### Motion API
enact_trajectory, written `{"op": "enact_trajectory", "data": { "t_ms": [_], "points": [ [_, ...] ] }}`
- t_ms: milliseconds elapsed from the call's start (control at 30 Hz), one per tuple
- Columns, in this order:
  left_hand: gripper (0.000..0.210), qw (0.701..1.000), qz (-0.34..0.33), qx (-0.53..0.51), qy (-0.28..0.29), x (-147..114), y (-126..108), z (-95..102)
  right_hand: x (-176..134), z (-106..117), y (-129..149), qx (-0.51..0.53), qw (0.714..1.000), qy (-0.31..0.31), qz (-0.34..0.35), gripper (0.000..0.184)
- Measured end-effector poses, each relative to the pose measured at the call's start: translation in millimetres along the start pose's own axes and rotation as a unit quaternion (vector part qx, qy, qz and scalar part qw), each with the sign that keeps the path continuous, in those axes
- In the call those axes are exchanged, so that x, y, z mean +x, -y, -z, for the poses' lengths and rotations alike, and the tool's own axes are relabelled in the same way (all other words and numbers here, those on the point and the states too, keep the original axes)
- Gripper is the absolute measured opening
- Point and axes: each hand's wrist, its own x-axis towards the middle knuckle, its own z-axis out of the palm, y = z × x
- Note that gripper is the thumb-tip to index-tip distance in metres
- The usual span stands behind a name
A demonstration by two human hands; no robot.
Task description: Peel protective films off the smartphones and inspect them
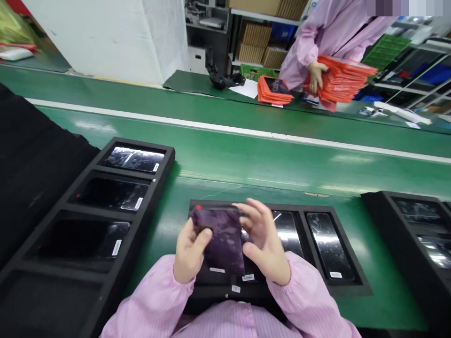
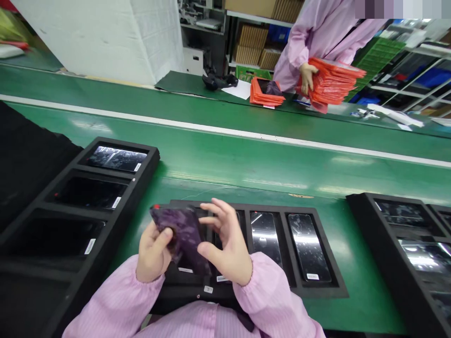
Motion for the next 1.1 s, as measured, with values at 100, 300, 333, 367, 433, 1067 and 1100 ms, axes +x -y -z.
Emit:
{"op": "enact_trajectory", "data": {
  "t_ms": [100, 300, 333, 367, 433, 1067, 1100],
  "points": [
    [0.035, 0.984, 0.063, -0.14, -0.09, 8, 8, -7.0, -8, -5, -13, 0.27, 0.916, 0.187, -0.23, 0.076],
    [0.038, 0.958, 0.175, -0.227, 0.028, 24, 14, -2.0, -22, -4, -25, 0.399, 0.79, 0.184, -0.428, 0.049],
    [0.037, 0.947, 0.19, -0.253, 0.051, 26, 14, -0.2, -22, 1, -20, 0.359, 0.808, 0.177, -0.431, 0.048],
    [0.037, 0.935, 0.202, -0.286, 0.063, 28, 14, 1.3, -22, 7, -13, 0.298, 0.837, 0.161, -0.43, 0.048],
    [0.048, 0.903, 0.236, -0.353, 0.064, 34, 12, 3.4, -20, 22, 6, 0.119, 0.899, 0.097, -0.409, 0.048],
    [0.068, 0.872, 0.248, -0.421, 0.038, 50, 4, 8.4, -22, 49, 15, -0.039, 0.917, 0.043, -0.396, 0.054],
    [0.068, 0.872, 0.251, -0.419, 0.035, 50, 5, 9.3, -21, 47, 12, -0.07, 0.91, 0.043, -0.406, 0.051]
  ]
}}
